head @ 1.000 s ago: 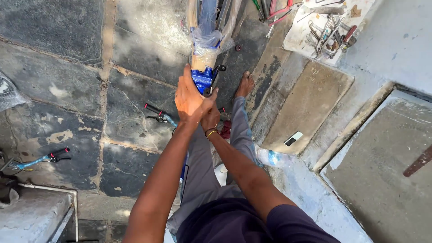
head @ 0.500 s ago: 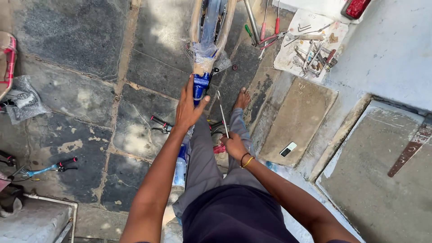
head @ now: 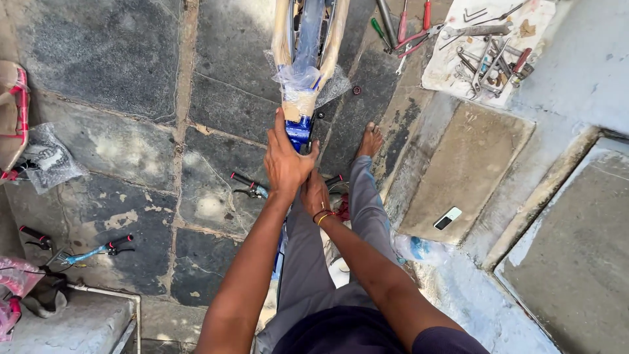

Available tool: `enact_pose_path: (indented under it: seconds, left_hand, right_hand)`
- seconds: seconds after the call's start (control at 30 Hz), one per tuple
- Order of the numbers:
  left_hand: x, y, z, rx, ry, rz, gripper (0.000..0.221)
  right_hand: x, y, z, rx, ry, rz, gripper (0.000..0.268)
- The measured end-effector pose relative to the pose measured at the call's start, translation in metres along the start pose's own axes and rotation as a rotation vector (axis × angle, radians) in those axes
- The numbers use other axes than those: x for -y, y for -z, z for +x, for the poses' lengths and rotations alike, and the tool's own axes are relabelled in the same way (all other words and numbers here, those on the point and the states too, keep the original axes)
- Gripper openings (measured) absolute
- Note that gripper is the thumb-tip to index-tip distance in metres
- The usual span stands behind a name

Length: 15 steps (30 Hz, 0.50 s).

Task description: The recorder is assembling a new bicycle by attaching parts and using tools.

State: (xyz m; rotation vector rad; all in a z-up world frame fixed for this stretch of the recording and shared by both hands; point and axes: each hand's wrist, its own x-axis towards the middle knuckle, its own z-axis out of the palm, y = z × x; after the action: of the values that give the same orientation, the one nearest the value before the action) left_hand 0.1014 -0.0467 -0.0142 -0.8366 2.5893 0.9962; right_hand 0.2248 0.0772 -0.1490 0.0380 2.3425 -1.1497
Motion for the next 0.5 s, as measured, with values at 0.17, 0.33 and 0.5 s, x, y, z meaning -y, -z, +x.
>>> enact_pose_path:
  seconds: [0.17,0.33,0.5]
  left_hand:
    - [0.001,-0.006,0.001,-0.106,-0.056,-0.030,0.103]
    - [0.001,-0.010,-0.002,-0.134,-0.029,-0.030,0.098]
    - [0.000,-0.014,0.001,-0.143,-0.035,-0.009,0.098]
  right_hand:
    - [-0.009,-0.009,0.006,-0.178,0.155,0.096,0.040]
    - [-0.029,-0.035,0.025,-0.151,-0.251,0.042,0.037]
    - [-0.051,-0.045,0.056,-0.200,-0.188,-0.038,0.044]
